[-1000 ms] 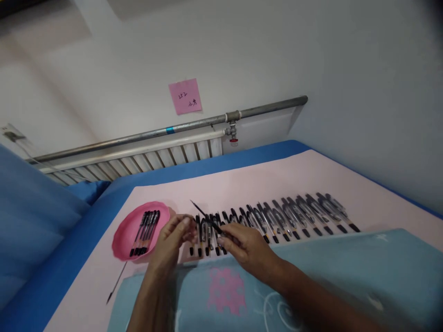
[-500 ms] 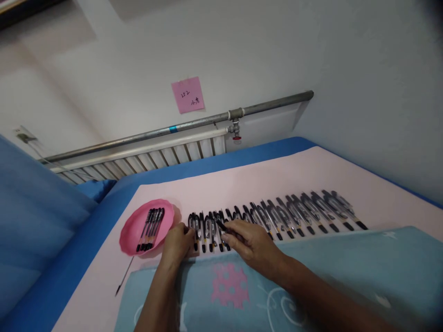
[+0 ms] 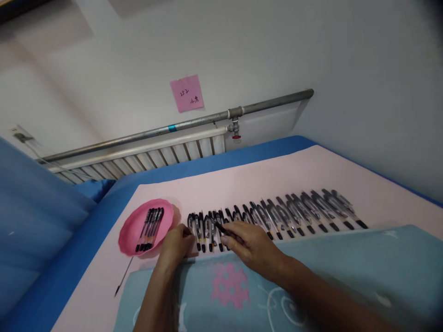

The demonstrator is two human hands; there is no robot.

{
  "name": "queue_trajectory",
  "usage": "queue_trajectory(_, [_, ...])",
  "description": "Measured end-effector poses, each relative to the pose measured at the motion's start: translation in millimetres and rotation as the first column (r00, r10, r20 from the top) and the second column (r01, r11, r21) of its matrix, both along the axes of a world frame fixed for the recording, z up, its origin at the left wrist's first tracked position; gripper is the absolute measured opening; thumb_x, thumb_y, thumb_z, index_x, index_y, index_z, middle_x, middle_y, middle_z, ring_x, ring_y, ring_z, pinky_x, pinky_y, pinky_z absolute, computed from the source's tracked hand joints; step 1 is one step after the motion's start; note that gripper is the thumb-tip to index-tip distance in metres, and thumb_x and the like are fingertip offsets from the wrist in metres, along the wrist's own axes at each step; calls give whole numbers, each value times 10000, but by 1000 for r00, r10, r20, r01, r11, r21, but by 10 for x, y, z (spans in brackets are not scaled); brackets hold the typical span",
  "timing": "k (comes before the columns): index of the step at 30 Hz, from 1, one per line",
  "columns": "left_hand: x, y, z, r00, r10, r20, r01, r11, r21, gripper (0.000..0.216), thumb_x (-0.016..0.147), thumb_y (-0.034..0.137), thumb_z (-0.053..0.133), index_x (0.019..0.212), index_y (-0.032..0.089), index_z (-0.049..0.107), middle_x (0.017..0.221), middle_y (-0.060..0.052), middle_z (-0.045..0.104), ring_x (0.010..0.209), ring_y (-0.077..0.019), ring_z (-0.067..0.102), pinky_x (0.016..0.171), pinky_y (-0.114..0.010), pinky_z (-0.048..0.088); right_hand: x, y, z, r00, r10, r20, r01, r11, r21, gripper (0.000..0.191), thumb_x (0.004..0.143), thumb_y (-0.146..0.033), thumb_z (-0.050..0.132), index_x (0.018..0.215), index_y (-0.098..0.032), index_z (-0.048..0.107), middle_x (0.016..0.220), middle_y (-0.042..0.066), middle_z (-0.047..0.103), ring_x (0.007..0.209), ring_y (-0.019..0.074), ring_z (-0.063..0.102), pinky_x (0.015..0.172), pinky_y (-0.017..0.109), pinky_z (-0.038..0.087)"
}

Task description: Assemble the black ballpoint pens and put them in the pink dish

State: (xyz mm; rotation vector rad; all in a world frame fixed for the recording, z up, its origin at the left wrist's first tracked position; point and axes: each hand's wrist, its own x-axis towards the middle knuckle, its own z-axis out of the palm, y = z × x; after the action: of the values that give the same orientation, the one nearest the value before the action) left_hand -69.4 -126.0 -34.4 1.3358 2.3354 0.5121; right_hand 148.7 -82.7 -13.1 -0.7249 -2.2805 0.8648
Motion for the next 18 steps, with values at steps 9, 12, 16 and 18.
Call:
queue_trajectory(9, [62, -35, 48, 920, 52, 389, -124, 979, 162, 36, 635, 165, 541, 616, 178, 514, 500, 4, 551, 454, -125, 499, 481, -237, 359, 14, 18, 42, 1000, -11, 10, 11, 1000, -8, 236, 880, -307, 399, 978, -186, 575, 826, 45, 605, 764, 149, 541, 655, 255, 388])
queue_trajectory(12, [151, -45, 136, 699, -97, 708, -106, 966, 237, 107, 660, 231, 588, 722, 172, 523, 552, 11, 572, 488, -126, 540, 505, -251, 425, 21, 31, 57, 999, -1, 52, 1, 1000, -9, 253, 890, -298, 382, 1047, -204, 558, 889, 44, 607, 810, 152, 541, 684, 258, 389])
queue_trajectory(16, [211, -64, 218, 524, -214, 824, -70, 954, 292, 174, 670, 246, 630, 797, 156, 552, 610, -9, 609, 546, -128, 581, 555, -263, 466, 24, 44, 15, 988, -15, 155, 9, 999, 35, 253, 889, -296, 392, 1070, -232, 557, 885, 36, 594, 807, 154, 532, 683, 258, 381])
queue_trajectory(18, [208, -76, 233, 483, -220, 848, -98, 948, 302, 163, 678, 232, 631, 800, 152, 559, 614, -9, 612, 542, -119, 581, 558, -254, 468, 25, 50, -17, 981, -25, 194, 16, 999, 51, 252, 888, -300, 395, 1063, -236, 564, 870, 34, 589, 792, 153, 530, 674, 256, 377])
